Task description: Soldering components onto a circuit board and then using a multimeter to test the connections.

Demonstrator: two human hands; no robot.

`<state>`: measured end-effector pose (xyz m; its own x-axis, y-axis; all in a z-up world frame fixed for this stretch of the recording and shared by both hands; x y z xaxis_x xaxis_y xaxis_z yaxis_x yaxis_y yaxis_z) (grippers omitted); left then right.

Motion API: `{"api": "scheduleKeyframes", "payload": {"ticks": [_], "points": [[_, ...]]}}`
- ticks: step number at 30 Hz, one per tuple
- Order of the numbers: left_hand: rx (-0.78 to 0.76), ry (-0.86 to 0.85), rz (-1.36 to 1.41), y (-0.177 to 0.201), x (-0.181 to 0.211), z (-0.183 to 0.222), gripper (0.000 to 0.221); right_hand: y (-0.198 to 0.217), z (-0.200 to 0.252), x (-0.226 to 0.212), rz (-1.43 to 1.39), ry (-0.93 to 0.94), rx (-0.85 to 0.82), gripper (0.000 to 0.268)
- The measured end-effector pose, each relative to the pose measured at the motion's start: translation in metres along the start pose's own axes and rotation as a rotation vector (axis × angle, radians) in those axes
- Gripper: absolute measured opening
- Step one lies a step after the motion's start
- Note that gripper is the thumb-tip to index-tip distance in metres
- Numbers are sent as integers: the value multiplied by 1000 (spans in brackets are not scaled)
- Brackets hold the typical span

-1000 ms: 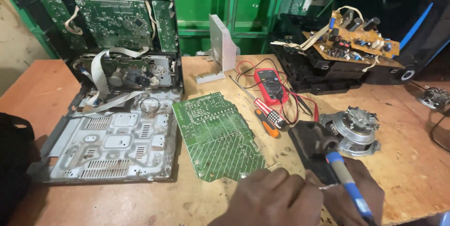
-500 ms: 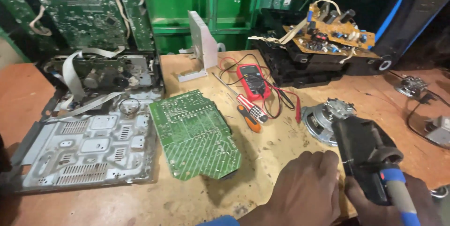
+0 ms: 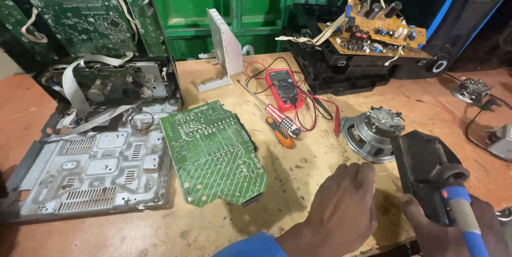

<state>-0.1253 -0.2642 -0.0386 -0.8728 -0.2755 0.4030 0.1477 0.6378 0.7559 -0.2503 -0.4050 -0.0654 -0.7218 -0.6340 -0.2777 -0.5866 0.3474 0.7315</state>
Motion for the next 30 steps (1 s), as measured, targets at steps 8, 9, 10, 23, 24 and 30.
{"api": "scheduleKeyframes", "payload": {"ticks": [8,9,10,23,24,30], "points": [[-53,384,302,-59,-51,-66,16,14,-3,-13,-370,-277,-192,55],[-48,384,305,-57,-50,-74,16,6,-2,6,-369,-272,-189,55],[-82,443,394,-59,-51,-82,25,0,-3,7,4,138,-149,49],[-286,817,1041,-125,-75,-126,38,-39,-28,13,107,-240,-392,59],[-274,824,1039,-106,-73,-116,38,-37,-32,8,102,-229,-397,59],[-32,761,650,-23,-79,-66,27,-37,-27,-28,-112,-339,-597,53]]}}
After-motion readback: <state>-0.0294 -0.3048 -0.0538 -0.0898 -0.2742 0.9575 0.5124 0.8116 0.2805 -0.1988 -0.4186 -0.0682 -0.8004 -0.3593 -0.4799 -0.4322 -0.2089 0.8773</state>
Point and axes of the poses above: each hand's wrist, its own z-axis away from the middle knuckle, its own y-axis out of the back of the hand, x = y × z, the point moved 5 cm from there along -z, towards the middle knuckle, and after that the axes turned 13 degrees about -z, right-handed, at the moved point
